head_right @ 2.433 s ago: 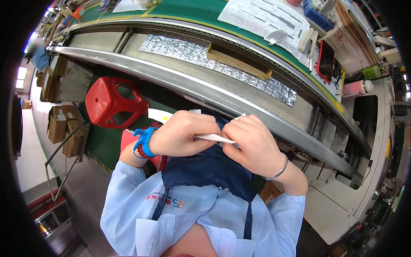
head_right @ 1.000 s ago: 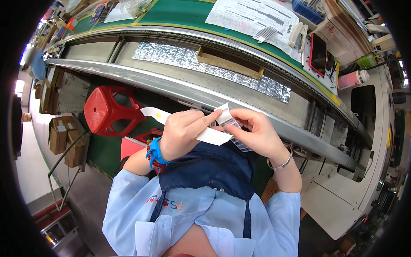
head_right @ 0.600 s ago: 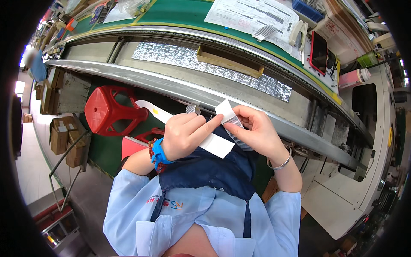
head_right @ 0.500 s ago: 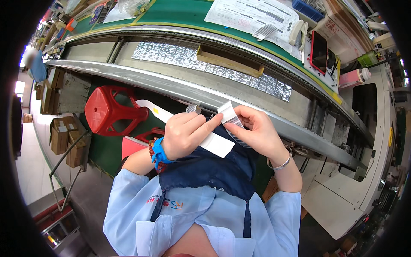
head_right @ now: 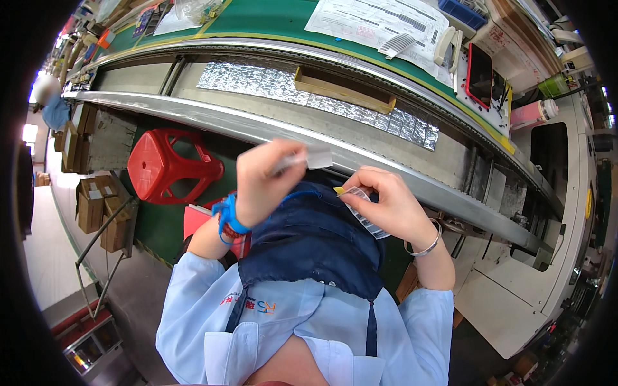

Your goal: The person applies adhesive labels to yellow circular components by hand.

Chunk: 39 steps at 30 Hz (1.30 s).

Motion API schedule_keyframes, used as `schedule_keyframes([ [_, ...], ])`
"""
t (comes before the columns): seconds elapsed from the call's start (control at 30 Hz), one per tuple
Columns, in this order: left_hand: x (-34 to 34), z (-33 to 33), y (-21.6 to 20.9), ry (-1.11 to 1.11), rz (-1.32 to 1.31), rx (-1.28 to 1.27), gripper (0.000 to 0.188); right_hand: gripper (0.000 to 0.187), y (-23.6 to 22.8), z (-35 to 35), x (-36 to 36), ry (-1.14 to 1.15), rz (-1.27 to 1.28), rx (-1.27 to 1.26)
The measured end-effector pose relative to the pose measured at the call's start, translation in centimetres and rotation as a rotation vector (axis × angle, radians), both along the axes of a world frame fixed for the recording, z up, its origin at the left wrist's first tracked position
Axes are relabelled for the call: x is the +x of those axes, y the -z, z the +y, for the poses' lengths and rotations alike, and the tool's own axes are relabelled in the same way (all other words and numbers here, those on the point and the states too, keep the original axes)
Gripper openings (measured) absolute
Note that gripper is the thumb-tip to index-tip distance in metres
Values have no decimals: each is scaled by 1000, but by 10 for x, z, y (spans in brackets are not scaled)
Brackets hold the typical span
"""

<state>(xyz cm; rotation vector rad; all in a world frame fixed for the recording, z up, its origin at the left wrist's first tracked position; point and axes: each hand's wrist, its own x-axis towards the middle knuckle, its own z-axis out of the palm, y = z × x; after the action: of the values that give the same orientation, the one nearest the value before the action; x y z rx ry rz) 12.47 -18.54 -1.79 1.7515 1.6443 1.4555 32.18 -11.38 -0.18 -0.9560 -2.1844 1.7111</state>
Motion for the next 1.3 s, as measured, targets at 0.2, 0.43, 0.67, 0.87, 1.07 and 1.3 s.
schedule_keyframes([
  [0.2,-23,36,9,-87,-515,-112,17,12,1,0,-1,84,110,-93],
  [0.43,-7,5,7,184,-463,-258,11,14,-1,4,-9,161,174,-179],
  [0.67,-6,-10,-9,320,-545,-403,13,15,-4,7,-2,39,112,-226],
  [0.87,-14,-10,-17,478,-518,-631,12,13,-14,15,1,-101,-57,-263],
  [1.07,-7,-7,-22,538,-448,-666,12,19,-20,17,-5,-391,-113,11],
  [1.3,-1,-9,-18,526,-432,-629,12,20,-21,19,-12,-476,-128,-17],
])
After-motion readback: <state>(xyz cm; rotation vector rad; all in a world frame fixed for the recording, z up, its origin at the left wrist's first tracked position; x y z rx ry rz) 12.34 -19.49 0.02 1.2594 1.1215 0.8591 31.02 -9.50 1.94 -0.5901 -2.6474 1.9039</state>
